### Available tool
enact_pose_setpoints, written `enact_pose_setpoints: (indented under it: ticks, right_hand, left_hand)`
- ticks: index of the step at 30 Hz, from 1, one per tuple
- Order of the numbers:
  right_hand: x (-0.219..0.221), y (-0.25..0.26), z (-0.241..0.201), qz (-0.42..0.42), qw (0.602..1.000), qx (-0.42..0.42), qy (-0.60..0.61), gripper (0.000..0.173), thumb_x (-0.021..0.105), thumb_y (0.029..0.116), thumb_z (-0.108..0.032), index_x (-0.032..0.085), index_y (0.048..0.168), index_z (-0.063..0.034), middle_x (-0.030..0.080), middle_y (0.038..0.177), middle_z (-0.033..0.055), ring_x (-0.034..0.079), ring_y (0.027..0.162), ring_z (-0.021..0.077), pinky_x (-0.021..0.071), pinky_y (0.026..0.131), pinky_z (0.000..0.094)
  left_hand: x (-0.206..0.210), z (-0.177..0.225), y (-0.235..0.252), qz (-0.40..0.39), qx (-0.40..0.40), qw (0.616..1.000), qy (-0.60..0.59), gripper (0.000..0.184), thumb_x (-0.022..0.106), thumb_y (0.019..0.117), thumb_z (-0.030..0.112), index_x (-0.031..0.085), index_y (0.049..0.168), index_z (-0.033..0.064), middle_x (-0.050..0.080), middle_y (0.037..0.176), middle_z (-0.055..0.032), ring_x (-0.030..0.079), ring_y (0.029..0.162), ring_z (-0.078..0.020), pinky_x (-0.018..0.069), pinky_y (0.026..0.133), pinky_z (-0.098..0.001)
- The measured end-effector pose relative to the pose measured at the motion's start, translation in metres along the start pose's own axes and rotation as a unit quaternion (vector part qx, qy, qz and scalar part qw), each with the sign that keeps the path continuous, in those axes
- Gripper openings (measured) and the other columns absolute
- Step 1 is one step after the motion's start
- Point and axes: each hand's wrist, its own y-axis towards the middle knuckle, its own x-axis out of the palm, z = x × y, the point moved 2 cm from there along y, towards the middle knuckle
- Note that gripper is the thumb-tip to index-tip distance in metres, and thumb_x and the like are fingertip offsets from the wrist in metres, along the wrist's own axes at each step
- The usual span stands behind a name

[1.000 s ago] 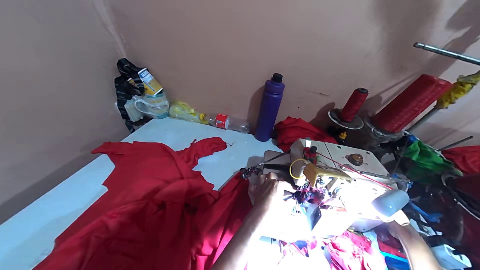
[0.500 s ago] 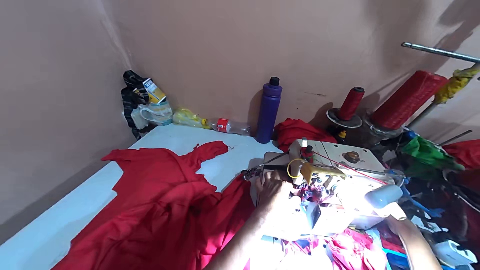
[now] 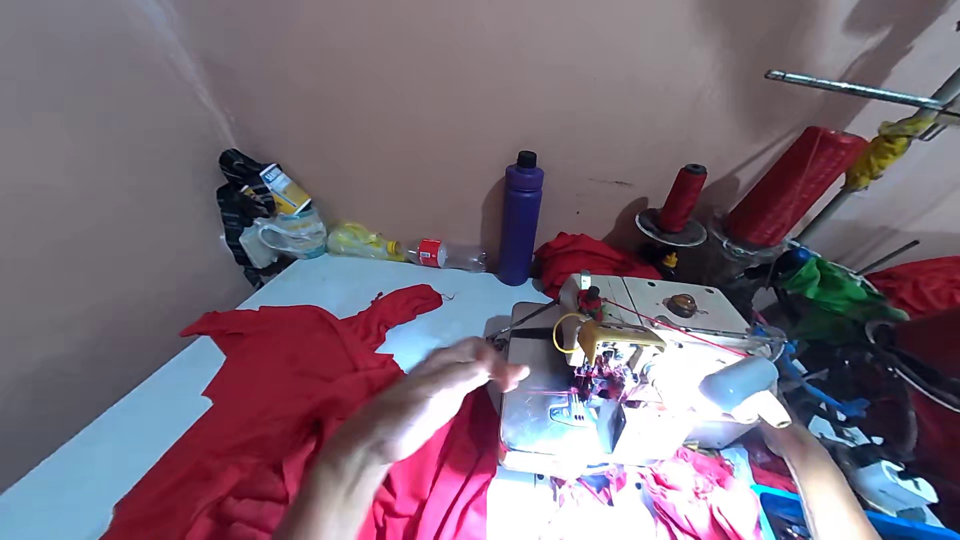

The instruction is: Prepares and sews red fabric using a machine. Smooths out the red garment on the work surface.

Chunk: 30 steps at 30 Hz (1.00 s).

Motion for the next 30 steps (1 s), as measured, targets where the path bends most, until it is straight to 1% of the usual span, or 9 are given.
enact_pose_setpoints:
  ticks: [4,9,11,13,14,18,22,26,30]
  right_hand:
    - [-0.001,-0.002,-0.003,-0.002,1.0,0.001,-0.007,0.045,0.042,0.1063,-0.002,0.036,0.149,0.0095,0.046,0.148,0.0254,0.047,0.134,0.0209,0.0361,0.112,0.0329]
    - [0.001,0.003,-0.018,-0.024,0.997,0.067,-0.006,0.043,0.04,0.1089,-0.005,0.035,0.15,0.0067,0.045,0.149,0.0261,0.046,0.135,0.0263,0.0351,0.113,0.0379]
    - [0.006,-0.01,-0.04,-0.01,0.994,0.11,-0.024,0.044,0.039,0.1091,-0.003,0.034,0.152,0.0052,0.044,0.151,0.0244,0.044,0.138,0.026,0.0337,0.115,0.0381]
    - [0.006,-0.012,-0.036,0.006,0.995,0.1,-0.014,0.043,0.038,0.1096,-0.005,0.034,0.152,0.0058,0.044,0.15,0.0247,0.044,0.137,0.0256,0.0341,0.114,0.0379]
    - [0.004,-0.007,-0.024,0.006,0.997,0.081,-0.006,0.043,0.038,0.1091,-0.005,0.035,0.151,0.0056,0.046,0.149,0.0239,0.046,0.135,0.0244,0.0361,0.113,0.0373]
    - [0.005,-0.007,-0.032,-0.011,0.994,0.11,0.001,0.045,0.037,0.1103,-0.006,0.031,0.154,0.0045,0.04,0.154,0.0242,0.04,0.142,0.028,0.0317,0.116,0.0404]
    - [0.003,-0.002,-0.019,-0.015,0.997,0.067,-0.019,0.042,0.041,0.1085,-0.004,0.037,0.149,0.009,0.045,0.149,0.0267,0.044,0.137,0.0284,0.0334,0.115,0.0403]
    - [0.001,0.012,0.013,0.004,1.0,0.0,-0.016,0.044,0.049,0.1023,0.002,0.042,0.145,0.0106,0.049,0.145,0.026,0.049,0.132,0.0236,0.0381,0.111,0.0355]
    - [0.003,0.004,-0.002,0.004,0.999,0.046,-0.021,0.045,0.044,0.1061,-0.001,0.037,0.15,0.0089,0.045,0.15,0.0261,0.045,0.137,0.0252,0.0352,0.114,0.037]
  left_hand:
    - [-0.02,0.054,-0.044,0.262,0.017,0.961,0.086,0.033,0.031,0.0995,0.002,0.057,0.084,0.0171,0.063,0.072,0.0086,0.066,0.074,-0.0054,0.0581,0.079,-0.0236]
    - [-0.124,0.027,-0.114,0.576,-0.01,0.807,0.131,0.012,0.042,0.1078,0.01,0.051,0.114,0.0048,0.064,0.092,0.0053,0.068,0.087,-0.0043,0.0575,0.086,-0.0246]
    - [-0.142,0.005,-0.139,0.638,-0.035,0.734,0.231,0.03,0.049,0.1043,0.01,0.048,0.129,-0.0063,0.058,0.111,-0.0082,0.06,0.099,-0.0089,0.0516,0.09,-0.0261]
    - [-0.121,-0.007,-0.138,0.563,-0.027,0.74,0.367,0.056,0.058,0.0989,0.014,0.039,0.142,-0.0164,0.051,0.138,-0.0354,0.054,0.126,-0.0356,0.0442,0.107,-0.0449]
    - [-0.099,-0.01,-0.123,0.496,-0.015,0.762,0.415,0.06,0.059,0.0996,0.021,0.04,0.143,-0.0161,0.051,0.139,-0.0378,0.055,0.128,-0.0403,0.0461,0.107,-0.0482]
    - [0.008,-0.021,-0.024,0.233,0.087,0.86,0.445,0.032,0.069,0.0922,0.025,0.075,0.115,0.0027,0.071,0.115,-0.016,0.069,0.101,-0.0225,0.0573,0.084,-0.037]
    - [0.072,-0.032,0.041,0.034,-0.007,0.883,0.468,0.025,0.072,0.0914,0.018,0.077,0.11,0.0021,0.071,0.111,-0.0186,0.067,0.104,-0.0303,0.0515,0.093,-0.0452]
    - [0.072,-0.029,0.052,0.061,-0.053,0.826,0.557,0.021,0.061,0.0995,0.011,0.073,0.104,-0.0048,0.069,0.111,-0.0226,0.067,0.107,-0.0366,0.0517,0.096,-0.0504]
    - [-0.013,0.011,-0.035,0.325,0.086,0.799,0.5,0.026,0.059,0.1021,0.016,0.07,0.108,-0.007,0.071,0.104,-0.0166,0.069,0.098,-0.0244,0.0555,0.09,-0.0413]
